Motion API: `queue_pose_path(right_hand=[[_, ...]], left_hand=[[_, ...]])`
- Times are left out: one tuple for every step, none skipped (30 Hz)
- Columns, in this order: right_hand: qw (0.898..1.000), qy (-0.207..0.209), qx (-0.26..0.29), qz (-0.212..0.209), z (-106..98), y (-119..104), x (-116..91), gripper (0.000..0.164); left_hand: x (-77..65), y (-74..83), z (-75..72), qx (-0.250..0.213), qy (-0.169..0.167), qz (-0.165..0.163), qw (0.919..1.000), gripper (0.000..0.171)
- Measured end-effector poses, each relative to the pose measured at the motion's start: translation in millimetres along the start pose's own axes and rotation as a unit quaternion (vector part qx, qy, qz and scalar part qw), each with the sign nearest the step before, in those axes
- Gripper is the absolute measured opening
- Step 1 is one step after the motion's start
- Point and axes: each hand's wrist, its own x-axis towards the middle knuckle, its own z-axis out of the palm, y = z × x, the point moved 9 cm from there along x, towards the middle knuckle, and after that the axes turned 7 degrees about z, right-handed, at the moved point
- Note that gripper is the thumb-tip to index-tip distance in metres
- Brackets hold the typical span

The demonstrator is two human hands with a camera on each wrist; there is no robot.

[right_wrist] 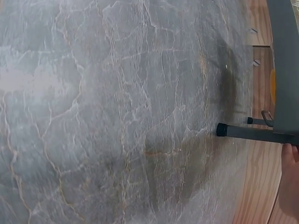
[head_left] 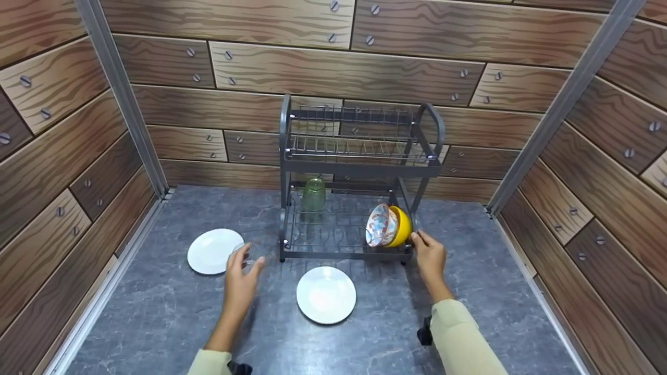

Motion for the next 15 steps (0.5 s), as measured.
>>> queue_pose_path(right_hand=[[1.0,-0.001,0.005,0.002,0,0,0,0.041],[1.0,-0.001,0.006,0.002,0,0,-1,0.042],[1.0,-0.004,0.012,0.003,1,0,-1,0.042],[1.0,-0.006,0.017,0.003,1,0,-1,0.043],[1.0,-0.008,0.02,0.005,1,0,-1,0.043],[1.0,-0.01,0.02,0.006,1,-1,-2,0.044],[1.0,-0.011,0.019,0.007,1,-1,-2,0.044],[1.0,-0.013,0.019,0.009,2,-1,-2,0.044],[1.0,-0.015,0.019,0.01,2,-1,-2,0.044],[1.0,-0.013,0.016,0.011,2,-1,-2,0.043],[1.0,-0.012,0.014,0.012,2,-2,-2,0.043],[1.0,-0.01,0.01,0.012,2,-2,-2,0.043],[1.0,-0.008,0.006,0.012,2,-2,-2,0.042],[1.0,-0.006,0.003,0.012,2,-3,-1,0.042],[1.0,-0.005,-0.002,0.012,3,-3,-1,0.041]], left_hand=[[-1.6,-3.2,-4.9,0.004,0.01,-0.001,0.9999,0.049],[-3.0,-6.4,-9.3,0.011,0.018,-0.002,0.9998,0.048],[-4.4,-9.6,-13.2,0.016,0.027,-0.003,0.9995,0.049],[-5.4,-12.7,-15.7,0.02,0.034,-0.004,0.9992,0.049],[-6.5,-15.9,-17.9,0.024,0.039,-0.005,0.9989,0.049],[-7.5,-19.1,-19.9,0.028,0.044,-0.007,0.9986,0.05],[-8.5,-22.1,-21.7,0.034,0.049,-0.008,0.9982,0.051],[-9.5,-24.9,-23.4,0.038,0.053,-0.009,0.9978,0.053],[-10.5,-27.6,-24.9,0.04,0.057,-0.011,0.9975,0.054],[-11.3,-30.2,-25.9,0.042,0.059,-0.012,0.9973,0.055],[-12.0,-32.9,-26.7,0.044,0.06,-0.013,0.9971,0.057],[-12.7,-35.7,-27.2,0.046,0.061,-0.016,0.9969,0.059],[-13.2,-38.6,-27.4,0.049,0.061,-0.02,0.9967,0.06],[-13.7,-41.8,-27.5,0.051,0.061,-0.025,0.9965,0.062],[-14.2,-45.1,-27.5,0.056,0.061,-0.031,0.9961,0.063]])
